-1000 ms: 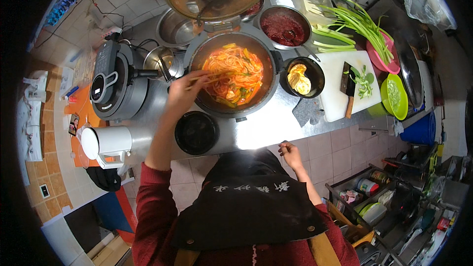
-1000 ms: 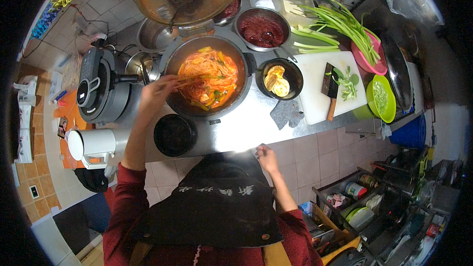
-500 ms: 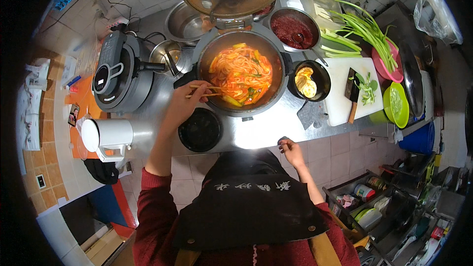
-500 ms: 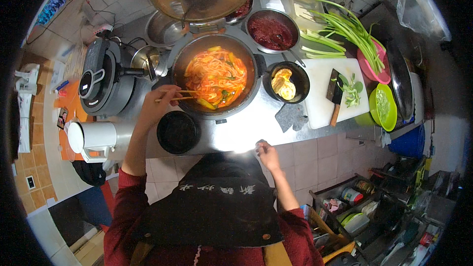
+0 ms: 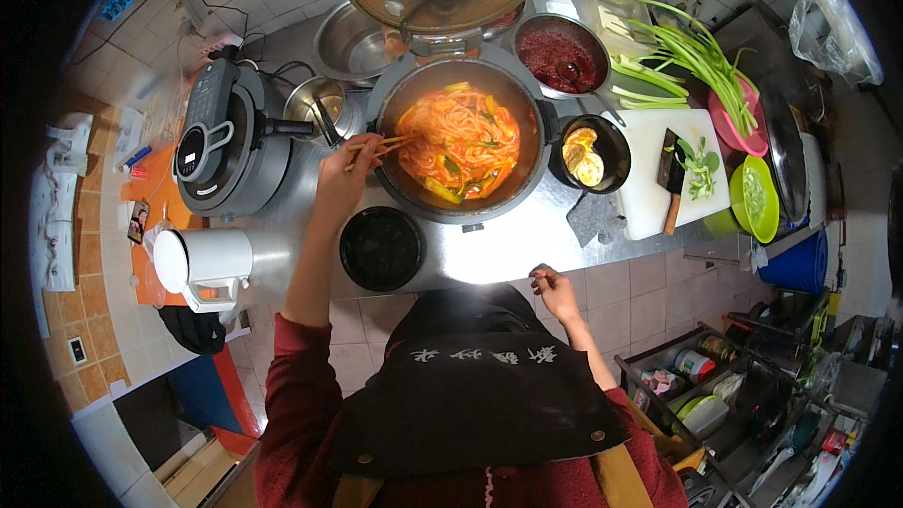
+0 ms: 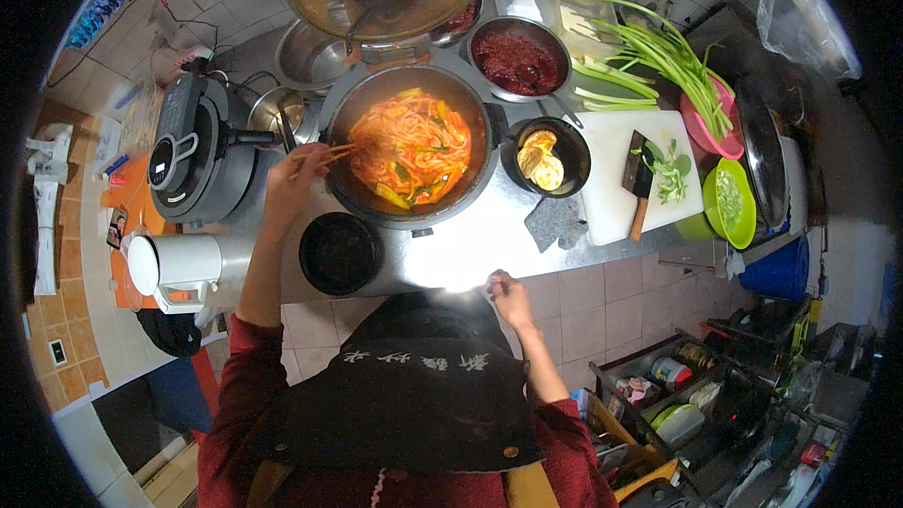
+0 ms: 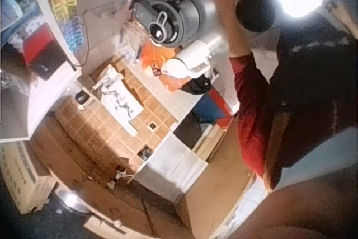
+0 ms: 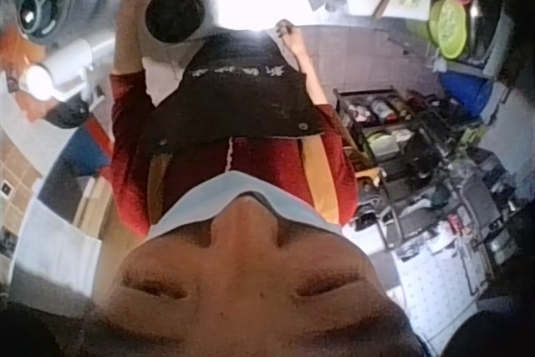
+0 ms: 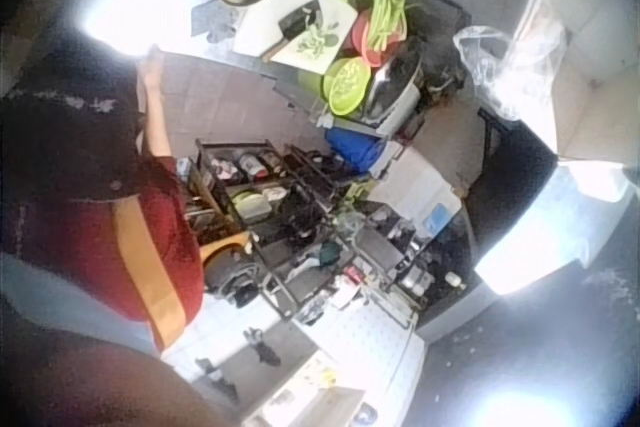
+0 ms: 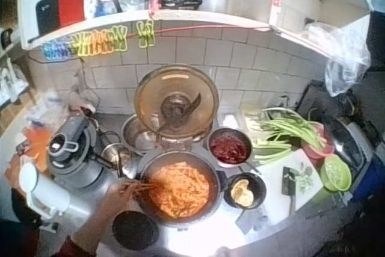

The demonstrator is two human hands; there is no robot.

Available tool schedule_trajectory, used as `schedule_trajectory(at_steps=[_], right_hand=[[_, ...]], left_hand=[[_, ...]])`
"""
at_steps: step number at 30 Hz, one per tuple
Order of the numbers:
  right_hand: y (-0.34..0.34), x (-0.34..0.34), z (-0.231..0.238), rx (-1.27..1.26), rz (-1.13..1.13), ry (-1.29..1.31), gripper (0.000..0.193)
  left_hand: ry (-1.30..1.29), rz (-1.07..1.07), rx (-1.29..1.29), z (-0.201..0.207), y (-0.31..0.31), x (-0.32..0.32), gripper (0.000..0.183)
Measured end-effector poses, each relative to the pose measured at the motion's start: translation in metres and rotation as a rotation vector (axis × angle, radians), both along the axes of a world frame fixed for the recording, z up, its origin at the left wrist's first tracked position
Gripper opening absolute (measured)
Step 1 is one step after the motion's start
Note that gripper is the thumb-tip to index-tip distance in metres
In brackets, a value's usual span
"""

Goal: The person stirs a red sauce in a pot, then washes leafy greens in a sink using a yellow basket, and returns to stir the pot before serving the dish into a bowl.

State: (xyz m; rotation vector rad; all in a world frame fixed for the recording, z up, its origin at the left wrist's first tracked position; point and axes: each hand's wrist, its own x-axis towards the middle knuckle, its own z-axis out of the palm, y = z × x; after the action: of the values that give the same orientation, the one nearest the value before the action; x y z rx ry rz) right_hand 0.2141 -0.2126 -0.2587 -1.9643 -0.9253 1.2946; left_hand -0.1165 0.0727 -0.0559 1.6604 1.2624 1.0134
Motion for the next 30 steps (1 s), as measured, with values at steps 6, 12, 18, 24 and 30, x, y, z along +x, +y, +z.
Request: schedule_trajectory(at_steps=[6, 12, 18, 24, 30], right_hand=[[-0.004, 0.000, -0.002, -0.032, -0.016, 0.020, 0.020], [0.001, -0.001, 0.002, 0.034, -0.016, 0.001, 0.020], [0.040, 0.006, 0.052, 0.214, 0.021, -0.175, 0.020], [0.119, 0.029, 0.117, 0.369, -0.016, -0.143, 0.025], [0.152, 0.028, 0.151, 0.403, -0.044, -0.117, 0.022]], left_hand=[[0.018, -0.025, 0.141, 0.008, -0.020, -0.007, 0.021], [0.029, -0.054, 0.012, 0.026, -0.034, -0.009, 0.021], [-0.188, -0.045, -0.225, 0.008, -0.016, -0.026, 0.020], [0.071, 0.057, 0.105, -0.010, -0.002, -0.021, 0.018], [-0.026, -0.026, -0.040, 0.024, -0.020, -0.023, 0.018]])
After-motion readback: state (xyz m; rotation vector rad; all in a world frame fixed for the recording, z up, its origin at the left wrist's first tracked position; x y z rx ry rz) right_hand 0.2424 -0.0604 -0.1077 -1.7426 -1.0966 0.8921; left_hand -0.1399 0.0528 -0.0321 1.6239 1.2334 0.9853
